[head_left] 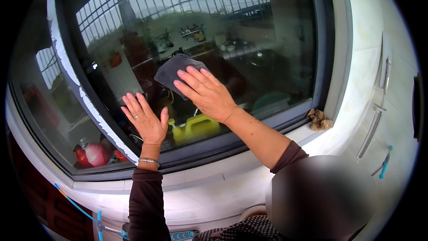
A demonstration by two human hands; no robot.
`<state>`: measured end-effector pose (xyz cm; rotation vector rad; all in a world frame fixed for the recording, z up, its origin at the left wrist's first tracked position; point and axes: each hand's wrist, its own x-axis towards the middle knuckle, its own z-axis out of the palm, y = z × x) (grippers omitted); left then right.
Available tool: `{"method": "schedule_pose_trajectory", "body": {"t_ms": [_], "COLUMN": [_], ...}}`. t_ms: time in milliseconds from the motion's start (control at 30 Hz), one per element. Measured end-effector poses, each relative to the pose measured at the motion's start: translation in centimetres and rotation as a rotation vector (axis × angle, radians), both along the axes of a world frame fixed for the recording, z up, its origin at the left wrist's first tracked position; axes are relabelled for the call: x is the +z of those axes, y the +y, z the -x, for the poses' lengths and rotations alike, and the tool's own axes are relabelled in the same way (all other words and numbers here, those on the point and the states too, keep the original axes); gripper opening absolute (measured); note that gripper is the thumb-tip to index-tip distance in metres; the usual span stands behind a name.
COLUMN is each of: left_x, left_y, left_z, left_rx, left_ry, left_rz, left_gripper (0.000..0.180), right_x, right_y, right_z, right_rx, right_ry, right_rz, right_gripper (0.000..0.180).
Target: The person wipes a large window pane and its frame using a dark cloth, moving methodically across the surface and along the edges. After finishing the window, the person walks into the kitchen, picks up a cloth from a table, and rinses it under the sink faucet.
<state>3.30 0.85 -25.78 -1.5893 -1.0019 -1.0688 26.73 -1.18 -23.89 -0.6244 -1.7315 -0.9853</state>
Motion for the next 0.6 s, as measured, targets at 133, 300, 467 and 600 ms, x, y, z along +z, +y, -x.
{"method": "schedule_pose_trajectory", "body": {"t_ms": [133, 300, 467, 600], "left_x": [-0.8, -0.3, -0.4, -0.7], "left_y": [-0.8, -0.1, -0.1, -0.4], "left_z": [2.0, -0.2, -0.2, 0.9], "left_rx": [0.043, -0.077, -0.108, -0.058], "left_ry": [-0.018, -0.035, -0.076, -0.097], "left_rz": [0.020, 0.013, 0.024, 0.022], "left_gripper": [0.086, 0.086, 0.085, 0.083], "right_x": [4.7, 6.8, 2.2, 3.3], "right_y": [-1.8, 0.7, 0.8, 0.5], "right_z": [-2.8, -9.9, 2.6, 1.6], "right_rx": [-0.384, -0.321, -0.036, -0.141], "right_ry": [0.124, 0.321, -0.236, -0.160], "right_rz": [-0.010, -0.280, -0.114, -0.151], "right_gripper": [0.041, 0.049, 0.050, 0.046]}}
